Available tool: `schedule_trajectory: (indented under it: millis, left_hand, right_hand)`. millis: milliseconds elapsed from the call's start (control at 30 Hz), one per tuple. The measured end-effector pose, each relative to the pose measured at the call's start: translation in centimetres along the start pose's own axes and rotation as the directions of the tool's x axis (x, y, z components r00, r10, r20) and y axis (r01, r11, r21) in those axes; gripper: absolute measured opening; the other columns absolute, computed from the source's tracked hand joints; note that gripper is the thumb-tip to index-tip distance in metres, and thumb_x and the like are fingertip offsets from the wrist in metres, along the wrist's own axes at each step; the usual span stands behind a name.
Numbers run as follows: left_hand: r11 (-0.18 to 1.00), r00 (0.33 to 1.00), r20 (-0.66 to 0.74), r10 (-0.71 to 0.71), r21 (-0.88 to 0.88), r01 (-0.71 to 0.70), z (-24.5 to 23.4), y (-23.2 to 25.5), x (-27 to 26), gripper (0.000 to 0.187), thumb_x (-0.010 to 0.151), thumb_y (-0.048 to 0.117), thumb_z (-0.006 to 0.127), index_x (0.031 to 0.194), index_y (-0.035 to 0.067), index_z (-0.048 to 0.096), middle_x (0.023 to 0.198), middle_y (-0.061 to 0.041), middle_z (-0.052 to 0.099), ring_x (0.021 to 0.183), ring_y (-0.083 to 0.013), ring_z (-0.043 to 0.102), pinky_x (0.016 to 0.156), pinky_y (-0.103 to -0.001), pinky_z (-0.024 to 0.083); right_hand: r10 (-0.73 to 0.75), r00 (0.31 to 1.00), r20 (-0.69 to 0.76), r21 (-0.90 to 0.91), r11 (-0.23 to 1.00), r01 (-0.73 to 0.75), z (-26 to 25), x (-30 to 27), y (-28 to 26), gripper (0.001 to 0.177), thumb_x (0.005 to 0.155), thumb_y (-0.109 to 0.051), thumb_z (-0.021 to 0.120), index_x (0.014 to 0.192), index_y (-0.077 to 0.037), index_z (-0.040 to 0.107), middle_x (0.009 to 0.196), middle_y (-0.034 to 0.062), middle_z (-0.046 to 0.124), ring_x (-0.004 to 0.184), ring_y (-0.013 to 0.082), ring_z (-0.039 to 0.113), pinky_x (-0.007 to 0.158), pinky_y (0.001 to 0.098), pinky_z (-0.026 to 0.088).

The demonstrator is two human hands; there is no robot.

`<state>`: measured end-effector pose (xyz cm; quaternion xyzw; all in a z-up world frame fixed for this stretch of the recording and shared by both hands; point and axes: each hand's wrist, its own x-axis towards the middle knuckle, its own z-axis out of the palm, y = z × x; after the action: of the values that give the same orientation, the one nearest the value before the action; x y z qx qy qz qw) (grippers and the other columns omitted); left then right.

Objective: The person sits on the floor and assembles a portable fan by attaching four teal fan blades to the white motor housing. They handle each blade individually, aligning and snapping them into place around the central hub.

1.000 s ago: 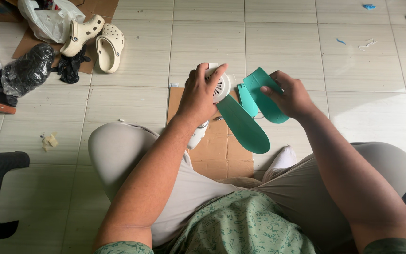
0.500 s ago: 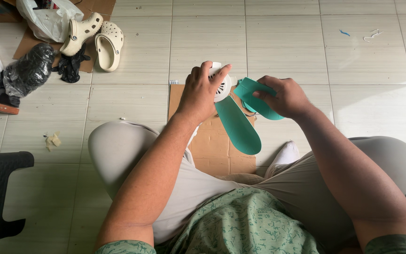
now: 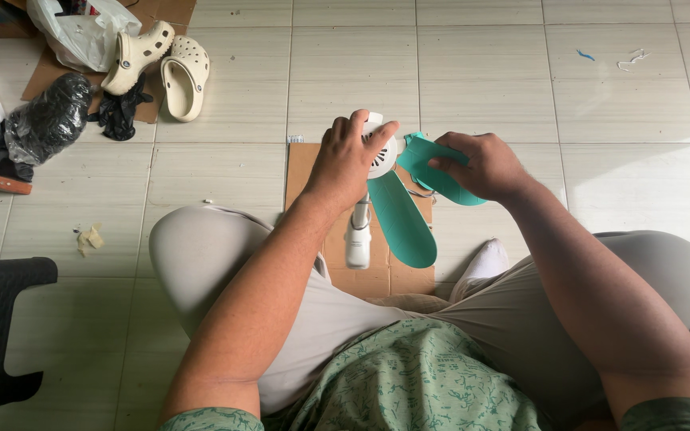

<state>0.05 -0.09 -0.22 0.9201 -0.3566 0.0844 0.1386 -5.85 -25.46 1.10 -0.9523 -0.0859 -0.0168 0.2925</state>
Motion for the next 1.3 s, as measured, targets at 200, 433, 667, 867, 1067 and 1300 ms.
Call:
schedule_trajectory:
  millis: [200,433,667,867,1067,1300]
  left_hand:
    - [0.998,0.998,-0.011,0.062,0.002,-0.062,1.2,-0.2,-0.1,0.084,0.078,-0.004,0.075,0.15,0.03,0.048,0.138,-0.01,0.041,0.117,-0.0297,0.05,0.103,-0.045,0.048]
    - [0.988,0.988,0.033,0.15,0.041,-0.151,2.3,-0.4,-0.2,0.075,0.085,-0.003,0.07,0.149,0.029,0.051,0.137,-0.009,0.042,0.116,-0.0282,0.05,0.106,-0.044,0.047]
    - [0.981,0.98,0.047,0.192,-0.024,-0.191,2.9,-0.4,-0.3,0.077,0.081,-0.004,0.07,0.149,0.029,0.05,0.138,-0.01,0.04,0.118,-0.0305,0.048,0.107,-0.044,0.047]
    - [0.969,0.968,0.031,0.247,0.005,-0.247,3.6,-0.3,-0.6,0.08,0.081,-0.005,0.07,0.151,0.03,0.05,0.135,-0.011,0.041,0.115,-0.0307,0.048,0.106,-0.044,0.048]
    - [0.975,0.974,0.04,0.223,-0.029,-0.222,3.6,-0.2,-0.6,0.076,0.081,-0.005,0.07,0.147,0.029,0.053,0.136,-0.01,0.041,0.118,-0.03,0.049,0.107,-0.043,0.048]
    - [0.995,0.997,-0.045,0.066,-0.075,-0.069,2.2,-1.2,0.3,0.081,0.07,-0.004,0.078,0.141,0.027,0.052,0.138,-0.011,0.039,0.12,-0.0327,0.049,0.104,-0.047,0.048]
  right_hand:
    - [-0.041,0.999,0.034,-0.048,0.998,0.042,-0.2,0.1,0.6,0.03,0.091,-0.032,0.075,0.114,-0.012,0.073,0.089,0.0117,0.078,0.077,0.0289,0.076,0.07,0.0402,0.061]
    - [0.073,0.977,0.201,-0.163,0.986,-0.04,-0.5,0.4,1.0,0.031,0.09,-0.036,0.074,0.116,-0.02,0.074,0.086,0.0112,0.078,0.077,0.0302,0.076,0.074,0.0433,0.059]
    - [0.044,0.969,0.244,-0.148,0.989,-0.008,-0.8,0.4,1.3,0.03,0.088,-0.032,0.075,0.115,-0.02,0.075,0.088,0.0113,0.078,0.078,0.0298,0.076,0.074,0.0423,0.059]
    - [-0.003,0.967,0.255,-0.121,0.992,0.035,-0.9,0.5,1.1,0.029,0.086,-0.031,0.076,0.113,-0.019,0.077,0.087,0.0114,0.078,0.077,0.0297,0.076,0.073,0.0413,0.06]
    - [-0.001,0.971,0.24,-0.163,0.986,0.041,-1.0,0.6,0.6,0.03,0.085,-0.034,0.077,0.11,-0.019,0.078,0.086,0.0101,0.079,0.074,0.0289,0.076,0.072,0.0415,0.06]
    - [0.11,0.993,-0.044,0.146,0.984,-0.102,-2.8,1.2,3.6,0.037,0.092,-0.035,0.078,0.109,-0.003,0.071,0.089,0.0139,0.075,0.076,0.0226,0.073,0.068,0.0343,0.059]
